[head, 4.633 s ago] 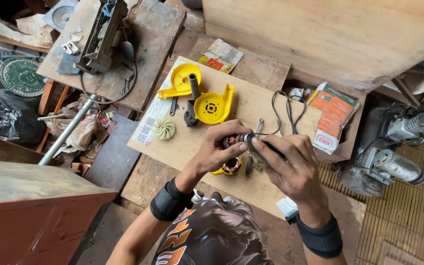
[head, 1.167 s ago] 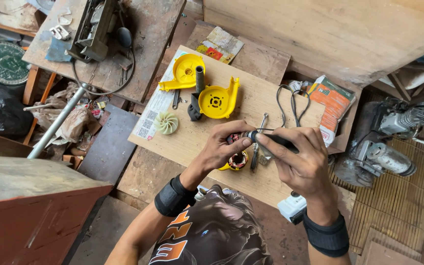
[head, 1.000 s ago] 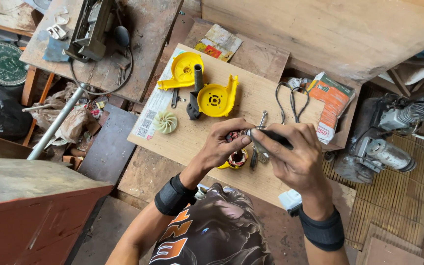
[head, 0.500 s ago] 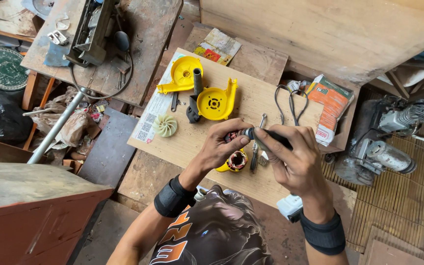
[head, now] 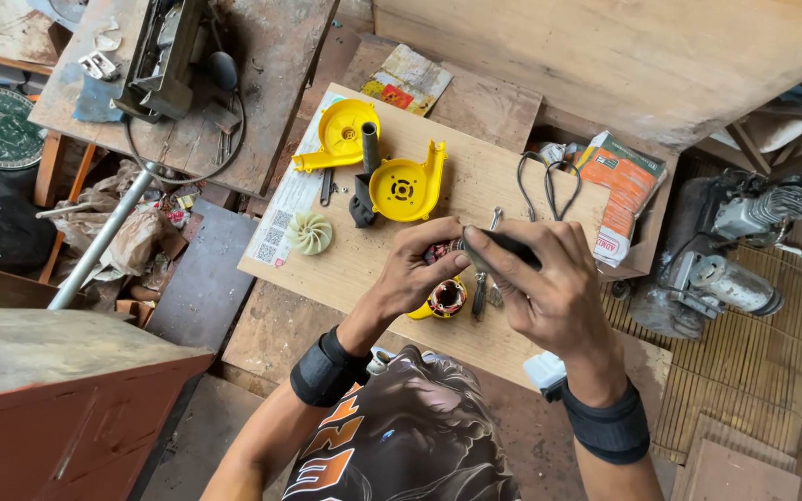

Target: The person works on a yellow electric blower at a workbench, removing the motor armature from the housing, filing and brushing the armature and housing parts, then fitting the armature back into the blower housing by hand.

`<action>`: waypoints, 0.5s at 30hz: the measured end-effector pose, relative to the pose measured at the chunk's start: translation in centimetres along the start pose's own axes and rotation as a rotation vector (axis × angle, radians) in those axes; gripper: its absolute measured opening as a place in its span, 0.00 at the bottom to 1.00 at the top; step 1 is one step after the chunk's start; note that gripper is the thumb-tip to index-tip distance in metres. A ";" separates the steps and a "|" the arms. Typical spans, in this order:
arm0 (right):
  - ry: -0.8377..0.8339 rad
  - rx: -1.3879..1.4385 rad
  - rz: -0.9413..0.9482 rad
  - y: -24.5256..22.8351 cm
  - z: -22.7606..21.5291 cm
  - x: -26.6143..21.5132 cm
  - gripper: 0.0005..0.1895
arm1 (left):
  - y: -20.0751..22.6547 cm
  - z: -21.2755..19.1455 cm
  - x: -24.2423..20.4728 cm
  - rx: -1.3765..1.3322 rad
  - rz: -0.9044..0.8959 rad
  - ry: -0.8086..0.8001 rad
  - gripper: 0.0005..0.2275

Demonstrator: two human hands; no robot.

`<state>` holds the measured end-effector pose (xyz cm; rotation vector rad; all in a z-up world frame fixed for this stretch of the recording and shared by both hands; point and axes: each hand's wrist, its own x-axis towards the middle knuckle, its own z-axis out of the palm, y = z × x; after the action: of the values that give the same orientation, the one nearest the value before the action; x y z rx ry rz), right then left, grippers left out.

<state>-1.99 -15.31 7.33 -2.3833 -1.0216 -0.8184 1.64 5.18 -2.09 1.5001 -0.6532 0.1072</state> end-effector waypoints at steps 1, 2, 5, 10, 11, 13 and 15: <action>0.002 -0.003 -0.001 0.0 0.1 -0.2 0.27 | 0.0 0.0 0.2 0.000 0.004 -0.002 0.15; 0.001 0.026 -0.011 0.0 0.1 -0.3 0.25 | -0.1 -0.1 0.3 -0.017 0.011 0.011 0.16; -0.004 0.055 -0.012 0.0 0.0 -0.4 0.25 | 0.6 -0.2 0.3 -0.010 -0.006 0.015 0.16; 0.017 0.013 0.048 -0.1 -0.2 0.1 0.25 | 0.6 -0.1 0.3 0.003 -0.006 -0.011 0.16; 0.014 0.025 0.015 -0.1 -0.1 0.2 0.25 | 0.5 -0.2 0.3 -0.007 0.010 -0.007 0.16; 0.010 0.037 -0.019 0.2 0.1 -0.2 0.25 | 0.3 -0.3 0.4 -0.016 0.027 -0.002 0.16; -0.001 0.085 -0.003 0.6 0.4 -1.1 0.24 | 0.2 -0.4 0.3 -0.072 -0.083 0.012 0.17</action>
<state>-2.01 -16.04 6.20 -2.3111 -1.0394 -0.7598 1.90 5.44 -1.75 1.4540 -0.5783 0.0289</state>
